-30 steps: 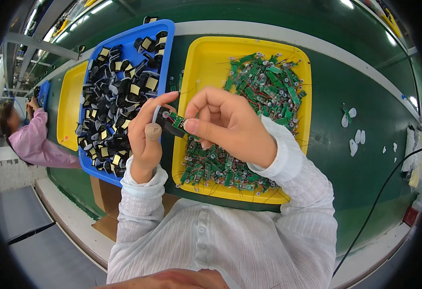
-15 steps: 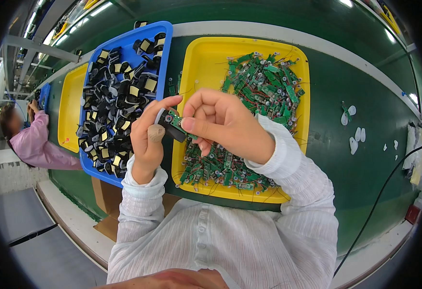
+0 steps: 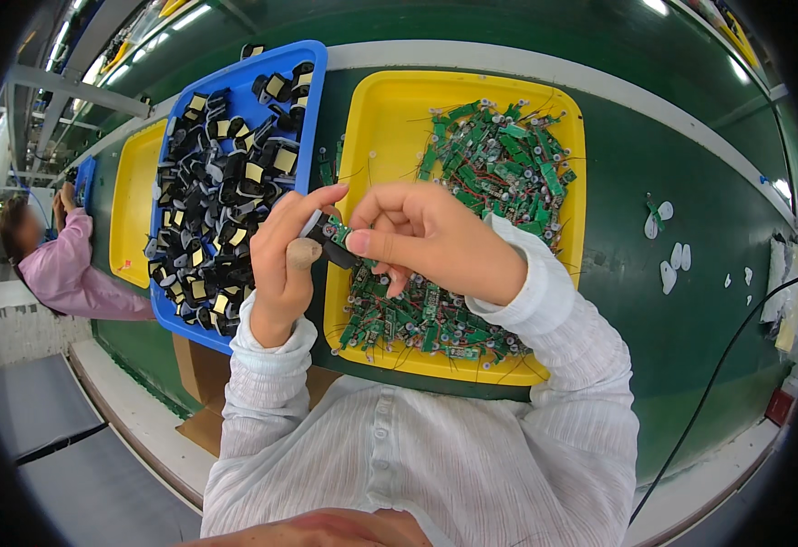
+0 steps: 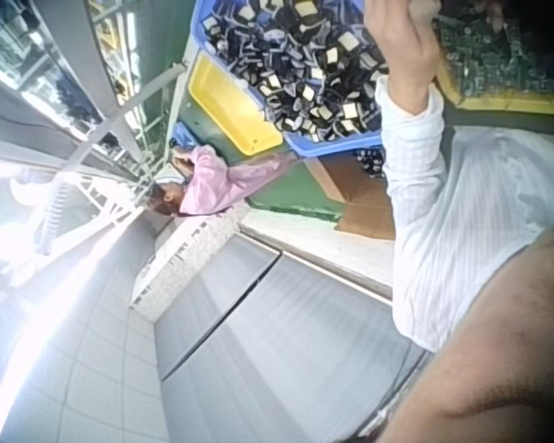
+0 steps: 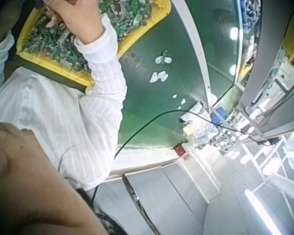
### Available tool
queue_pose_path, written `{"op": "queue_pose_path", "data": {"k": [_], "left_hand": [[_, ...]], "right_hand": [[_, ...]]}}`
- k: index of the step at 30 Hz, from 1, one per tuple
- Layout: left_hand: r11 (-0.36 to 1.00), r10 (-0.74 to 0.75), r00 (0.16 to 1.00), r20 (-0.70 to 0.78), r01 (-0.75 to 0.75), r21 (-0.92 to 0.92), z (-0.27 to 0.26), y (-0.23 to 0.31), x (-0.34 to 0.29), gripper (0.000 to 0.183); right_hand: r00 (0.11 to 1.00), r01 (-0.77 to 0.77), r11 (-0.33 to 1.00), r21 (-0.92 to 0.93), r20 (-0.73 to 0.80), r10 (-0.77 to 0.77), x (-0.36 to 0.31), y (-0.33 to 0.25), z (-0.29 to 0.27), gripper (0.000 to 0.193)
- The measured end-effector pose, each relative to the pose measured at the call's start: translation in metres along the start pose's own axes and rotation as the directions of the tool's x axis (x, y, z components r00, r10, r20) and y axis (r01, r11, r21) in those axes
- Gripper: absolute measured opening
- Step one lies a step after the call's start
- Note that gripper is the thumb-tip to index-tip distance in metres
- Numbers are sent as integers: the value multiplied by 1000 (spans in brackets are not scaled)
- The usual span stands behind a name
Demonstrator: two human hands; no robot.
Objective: The person repeatedly picks small black plastic housings from a blue tray and green circuit boards from a yellow tray, then inserts the boards into the housings by hand. The assembled units are placed back into the blue tray. The process is continuous and repetitive throughout the clip.
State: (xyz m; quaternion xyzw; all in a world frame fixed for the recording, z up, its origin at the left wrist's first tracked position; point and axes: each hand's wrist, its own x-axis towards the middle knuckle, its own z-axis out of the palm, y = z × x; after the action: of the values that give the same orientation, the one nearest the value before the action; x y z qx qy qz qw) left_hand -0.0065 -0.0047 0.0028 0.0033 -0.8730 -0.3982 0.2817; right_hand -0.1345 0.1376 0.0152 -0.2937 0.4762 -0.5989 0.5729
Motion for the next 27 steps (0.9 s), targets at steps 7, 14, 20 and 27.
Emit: {"op": "queue_pose_path", "data": {"k": [7,14,20,27], "left_hand": [[999,-13,1000,20,14,-36,0,1,-1,37],[771,-275,945,179,328,-546,10,-1,1,47],[686,-365,889,276,457,-565,4,3,-1,52],[784,-275,936,219,350,-513,5,-3,-3,54]], "right_hand": [[998,51,998,49,-24,-50,0,6,5,19],[759,287,416,-863,-60,-648,-1,16,18,11],[749,311,435,-845,-64,-660,0,17,18,8],[858,260,777,-573,-232,-458,-1,13,14,8]]}}
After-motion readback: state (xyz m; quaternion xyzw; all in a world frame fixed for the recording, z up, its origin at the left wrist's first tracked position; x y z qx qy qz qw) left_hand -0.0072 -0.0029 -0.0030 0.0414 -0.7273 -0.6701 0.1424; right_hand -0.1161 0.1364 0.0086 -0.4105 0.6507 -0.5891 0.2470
